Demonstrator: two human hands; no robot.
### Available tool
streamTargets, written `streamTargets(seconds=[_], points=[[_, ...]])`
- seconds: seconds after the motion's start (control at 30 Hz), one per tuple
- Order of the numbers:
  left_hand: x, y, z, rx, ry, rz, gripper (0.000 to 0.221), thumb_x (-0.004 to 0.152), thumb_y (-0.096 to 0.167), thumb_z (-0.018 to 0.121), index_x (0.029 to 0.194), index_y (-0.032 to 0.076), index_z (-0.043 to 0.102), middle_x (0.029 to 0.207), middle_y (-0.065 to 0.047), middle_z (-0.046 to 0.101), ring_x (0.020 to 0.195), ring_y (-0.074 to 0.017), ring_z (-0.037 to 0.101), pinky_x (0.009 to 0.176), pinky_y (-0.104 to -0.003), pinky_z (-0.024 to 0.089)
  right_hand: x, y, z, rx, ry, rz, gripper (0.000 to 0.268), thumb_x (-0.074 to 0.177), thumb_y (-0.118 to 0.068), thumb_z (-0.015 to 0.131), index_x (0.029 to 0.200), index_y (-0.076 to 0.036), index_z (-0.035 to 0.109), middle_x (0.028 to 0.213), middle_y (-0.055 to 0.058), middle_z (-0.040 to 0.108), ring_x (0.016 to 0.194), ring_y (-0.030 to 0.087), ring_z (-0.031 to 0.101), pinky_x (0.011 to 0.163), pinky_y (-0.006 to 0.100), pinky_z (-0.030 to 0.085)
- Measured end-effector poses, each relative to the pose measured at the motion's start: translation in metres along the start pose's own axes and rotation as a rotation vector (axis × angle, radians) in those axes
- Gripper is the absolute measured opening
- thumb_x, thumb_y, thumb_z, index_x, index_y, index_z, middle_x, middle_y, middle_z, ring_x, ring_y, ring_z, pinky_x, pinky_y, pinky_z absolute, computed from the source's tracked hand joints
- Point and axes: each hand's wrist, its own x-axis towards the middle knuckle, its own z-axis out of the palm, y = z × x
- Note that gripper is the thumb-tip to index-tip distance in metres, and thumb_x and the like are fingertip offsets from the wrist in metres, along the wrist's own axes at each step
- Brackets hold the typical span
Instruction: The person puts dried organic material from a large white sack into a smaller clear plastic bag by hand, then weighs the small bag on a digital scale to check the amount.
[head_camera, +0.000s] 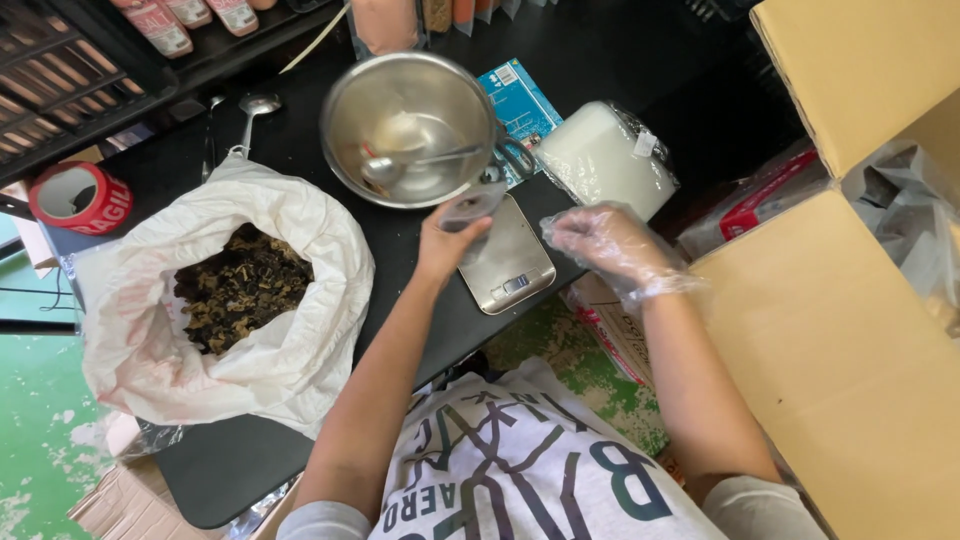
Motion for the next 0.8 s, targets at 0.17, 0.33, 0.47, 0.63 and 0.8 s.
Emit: streamTargets(seconds=[0.17,0.33,0.47,0.63,0.8], points=[[0.013,0.018,-0.013,0.028,0.107,0.025,0.078,0.070,0.023,0.098,0.134,0.000,0.061,0.132,-0.020,0.065,0.129,-0.0286,0.058,0.114,-0.040,0.040,0.053,0.087,0.084,-0.118,0.035,-0.010,0.052,0.085,-0.041,0.077,0.133,-0.023,0.066,0.127,0.017,0.067,0.118,0.042,0.063,0.097,0.052,0.055],[-0.003,0.058,-0.017,-0.051,0.108,0.042,0.064,0.072,0.017,0.097,0.129,0.009,0.068,0.120,-0.010,0.072,0.116,-0.0162,0.064,0.106,-0.033,0.048,0.083,0.146,0.142,-0.230,0.059,0.057,0.071,0.081,-0.036,0.082,0.145,-0.033,0.053,0.138,0.016,0.053,0.125,0.040,0.059,0.099,0.050,0.055],[-0.018,0.069,-0.020,-0.060,0.076,0.054,0.059,0.070,0.017,0.097,0.123,0.012,0.071,0.117,-0.010,0.074,0.112,-0.0161,0.066,0.104,-0.034,0.049,0.063,0.118,0.134,-0.240,0.009,0.026,0.070,0.083,-0.044,0.076,0.147,-0.032,0.049,0.131,0.016,0.060,0.124,0.039,0.060,0.101,0.052,0.053],[-0.032,0.080,-0.028,-0.062,0.056,0.079,0.057,0.068,0.015,0.098,0.119,0.012,0.074,0.112,-0.011,0.075,0.107,-0.0144,0.067,0.100,-0.034,0.052,0.035,0.067,0.079,0.017,0.133,0.010,0.066,0.087,-0.030,0.073,0.148,-0.022,0.048,0.132,0.024,0.062,0.123,0.041,0.060,0.097,0.054,0.053],[-0.037,0.092,-0.018,0.103,-0.169,0.238,0.052,0.063,0.018,0.100,0.110,0.015,0.078,0.107,-0.009,0.077,0.102,-0.0161,0.071,0.095,-0.033,0.055,-0.001,-0.002,0.040,0.261,0.243,-0.308,0.075,0.085,-0.018,0.083,0.148,-0.003,0.043,0.145,0.031,0.046,0.128,0.046,0.054,0.102,0.053,0.052]])
